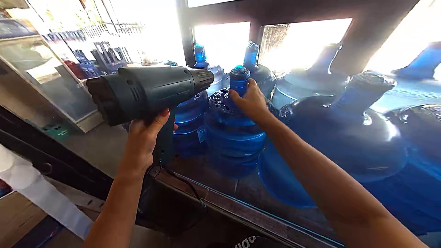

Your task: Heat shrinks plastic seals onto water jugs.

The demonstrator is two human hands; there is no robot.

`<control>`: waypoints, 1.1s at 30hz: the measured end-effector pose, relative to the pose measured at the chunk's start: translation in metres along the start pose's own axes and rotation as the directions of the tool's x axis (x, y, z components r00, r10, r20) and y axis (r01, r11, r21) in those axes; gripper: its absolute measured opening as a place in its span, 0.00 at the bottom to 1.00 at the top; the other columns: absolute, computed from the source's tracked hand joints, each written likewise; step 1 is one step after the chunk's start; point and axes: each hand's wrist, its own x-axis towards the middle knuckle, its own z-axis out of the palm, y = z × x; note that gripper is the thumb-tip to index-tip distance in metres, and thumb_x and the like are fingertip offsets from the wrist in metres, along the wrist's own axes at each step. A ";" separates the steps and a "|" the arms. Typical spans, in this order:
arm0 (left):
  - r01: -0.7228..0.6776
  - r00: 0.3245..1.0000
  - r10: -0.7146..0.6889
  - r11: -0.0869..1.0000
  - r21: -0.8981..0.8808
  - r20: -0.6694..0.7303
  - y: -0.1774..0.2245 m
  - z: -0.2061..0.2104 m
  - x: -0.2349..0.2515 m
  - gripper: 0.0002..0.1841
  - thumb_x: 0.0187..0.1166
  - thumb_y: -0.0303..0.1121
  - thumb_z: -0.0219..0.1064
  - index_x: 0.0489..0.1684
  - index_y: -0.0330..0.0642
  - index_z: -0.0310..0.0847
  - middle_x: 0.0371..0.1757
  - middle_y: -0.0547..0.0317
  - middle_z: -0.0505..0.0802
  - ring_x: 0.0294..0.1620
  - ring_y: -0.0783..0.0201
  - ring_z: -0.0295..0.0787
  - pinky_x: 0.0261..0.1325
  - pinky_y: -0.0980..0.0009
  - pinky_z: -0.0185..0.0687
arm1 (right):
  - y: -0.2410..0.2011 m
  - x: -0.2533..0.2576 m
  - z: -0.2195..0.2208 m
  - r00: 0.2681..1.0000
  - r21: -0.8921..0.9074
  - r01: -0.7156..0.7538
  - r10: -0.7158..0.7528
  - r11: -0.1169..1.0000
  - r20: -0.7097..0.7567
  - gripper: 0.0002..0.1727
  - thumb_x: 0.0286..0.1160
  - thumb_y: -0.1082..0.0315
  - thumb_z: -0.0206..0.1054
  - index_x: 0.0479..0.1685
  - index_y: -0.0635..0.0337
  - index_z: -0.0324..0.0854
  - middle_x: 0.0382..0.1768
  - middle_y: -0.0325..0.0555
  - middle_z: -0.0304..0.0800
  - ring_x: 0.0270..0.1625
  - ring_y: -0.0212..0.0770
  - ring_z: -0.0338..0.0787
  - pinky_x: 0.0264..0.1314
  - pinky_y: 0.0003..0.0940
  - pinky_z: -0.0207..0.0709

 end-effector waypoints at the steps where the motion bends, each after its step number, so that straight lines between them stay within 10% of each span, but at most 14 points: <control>1: 0.010 1.000 -0.010 1.000 -0.010 -0.015 -0.003 -0.004 0.001 0.11 0.86 0.38 0.64 0.58 0.45 0.82 0.43 0.62 0.96 0.40 0.66 0.95 0.45 0.69 0.94 | -0.006 0.012 0.016 0.996 0.041 -0.046 0.049 0.998 -0.070 0.50 0.75 0.49 0.71 0.84 0.82 0.54 0.74 0.82 0.70 0.78 0.74 0.73 0.80 0.69 0.64; 7: 0.038 0.997 -0.042 0.997 -0.063 -0.064 -0.019 -0.030 0.006 0.13 0.85 0.40 0.65 0.59 0.45 0.81 0.46 0.61 0.95 0.42 0.64 0.96 0.46 0.67 0.95 | -0.011 0.042 0.046 0.935 0.077 -0.143 0.161 0.987 -0.317 0.44 0.72 0.56 0.74 0.80 0.75 0.58 0.68 0.72 0.79 0.70 0.65 0.84 0.72 0.60 0.76; 13: 0.058 0.998 -0.058 0.992 -0.110 0.007 -0.022 -0.047 0.014 0.13 0.85 0.41 0.65 0.59 0.48 0.83 0.46 0.61 0.95 0.41 0.64 0.96 0.45 0.68 0.95 | 0.043 0.072 0.016 0.970 0.369 0.232 -0.244 0.900 -0.016 0.39 0.58 0.66 0.78 0.72 0.71 0.67 0.57 0.53 0.87 0.57 0.36 0.90 0.64 0.35 0.85; 20: 0.225 0.954 -0.192 0.966 -0.126 0.229 -0.022 -0.025 0.045 0.15 0.87 0.47 0.63 0.59 0.49 0.82 0.42 0.58 0.95 0.35 0.64 0.94 0.37 0.70 0.92 | 0.039 0.080 -0.022 0.896 0.297 0.145 -0.253 0.944 0.364 0.36 0.69 0.63 0.74 0.77 0.62 0.65 0.61 0.44 0.85 0.61 0.29 0.87 0.68 0.28 0.81; 25: 0.316 0.912 -0.246 0.931 -0.181 0.327 -0.031 -0.022 0.060 0.15 0.88 0.47 0.61 0.58 0.47 0.82 0.41 0.55 0.95 0.33 0.64 0.94 0.34 0.72 0.91 | 0.034 0.039 -0.080 0.911 -0.284 0.329 -0.225 0.901 0.346 0.51 0.76 0.60 0.73 0.92 0.71 0.44 0.78 0.75 0.71 0.78 0.71 0.75 0.78 0.68 0.67; 33: 0.395 0.889 -0.297 0.882 -0.256 0.349 -0.039 0.019 0.130 0.16 0.91 0.44 0.56 0.59 0.42 0.79 0.39 0.52 0.93 0.32 0.62 0.93 0.34 0.69 0.92 | 0.091 -0.050 -0.129 0.947 -0.520 0.321 -0.262 0.792 0.186 0.33 0.84 0.55 0.55 0.85 0.64 0.67 0.71 0.63 0.84 0.73 0.68 0.82 0.71 0.74 0.71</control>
